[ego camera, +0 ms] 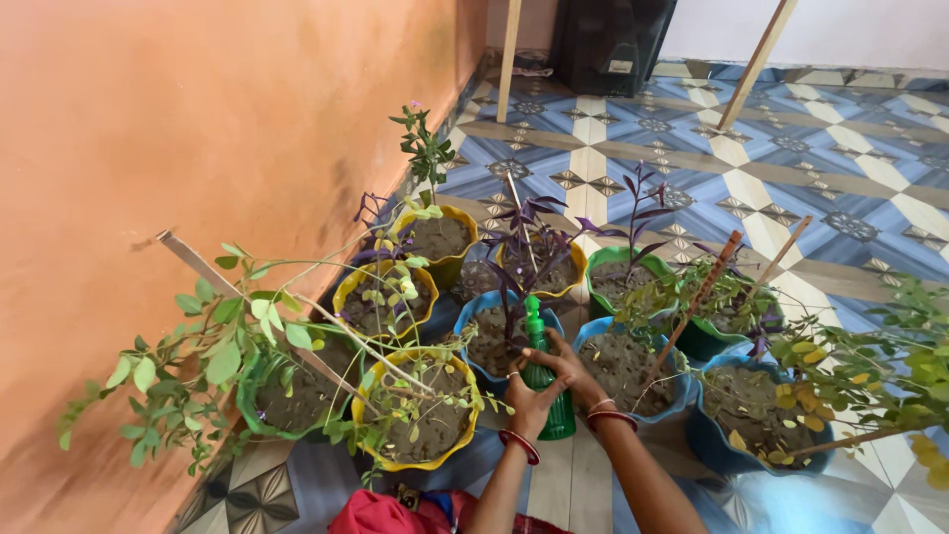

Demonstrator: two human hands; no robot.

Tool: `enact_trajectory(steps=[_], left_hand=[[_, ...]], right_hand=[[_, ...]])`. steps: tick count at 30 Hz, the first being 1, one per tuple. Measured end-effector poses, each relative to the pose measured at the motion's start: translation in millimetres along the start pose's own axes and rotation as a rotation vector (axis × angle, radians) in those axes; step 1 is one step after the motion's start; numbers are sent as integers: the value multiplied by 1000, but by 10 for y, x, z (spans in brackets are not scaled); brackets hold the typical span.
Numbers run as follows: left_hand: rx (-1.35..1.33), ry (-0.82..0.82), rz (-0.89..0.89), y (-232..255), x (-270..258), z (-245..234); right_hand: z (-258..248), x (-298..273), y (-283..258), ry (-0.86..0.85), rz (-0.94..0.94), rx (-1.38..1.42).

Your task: The person waters several potted plants arranged on a tiled floor using a green spray bottle. They move the bottle from pot to pot, spraying water onto the soil and leaves of each plant.

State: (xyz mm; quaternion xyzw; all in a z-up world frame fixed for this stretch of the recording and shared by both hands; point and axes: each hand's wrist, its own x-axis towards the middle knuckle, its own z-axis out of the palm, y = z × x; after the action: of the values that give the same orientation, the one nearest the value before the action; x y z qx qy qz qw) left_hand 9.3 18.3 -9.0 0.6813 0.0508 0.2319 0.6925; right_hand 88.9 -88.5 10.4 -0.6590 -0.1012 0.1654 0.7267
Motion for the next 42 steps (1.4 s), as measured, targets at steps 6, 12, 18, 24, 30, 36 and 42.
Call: enact_trajectory(steps=[6, 12, 18, 24, 30, 36, 42], left_hand=[[29, -19, -69, -68, 11, -4], [121, 3, -57, -151, 44, 6], [69, -87, 17, 23, 148, 136], [37, -123, 5, 41, 616, 547], [-13, -169, -11, -262, 1185, 861], [-79, -219, -65, -532, 1620, 946], [165, -175, -91, -619, 1735, 1092]], right_hand=[[-83, 92, 151, -1, -65, -70], [-297, 184, 448, -37, -212, -383], [-430, 281, 365, 185, 37, -64], [-881, 615, 84, 7, -299, -151], [-1121, 1012, -48, 18, -450, -490], [-1201, 1408, -72, -7, -501, -654], [-1310, 1494, -65, 20, -596, -571]])
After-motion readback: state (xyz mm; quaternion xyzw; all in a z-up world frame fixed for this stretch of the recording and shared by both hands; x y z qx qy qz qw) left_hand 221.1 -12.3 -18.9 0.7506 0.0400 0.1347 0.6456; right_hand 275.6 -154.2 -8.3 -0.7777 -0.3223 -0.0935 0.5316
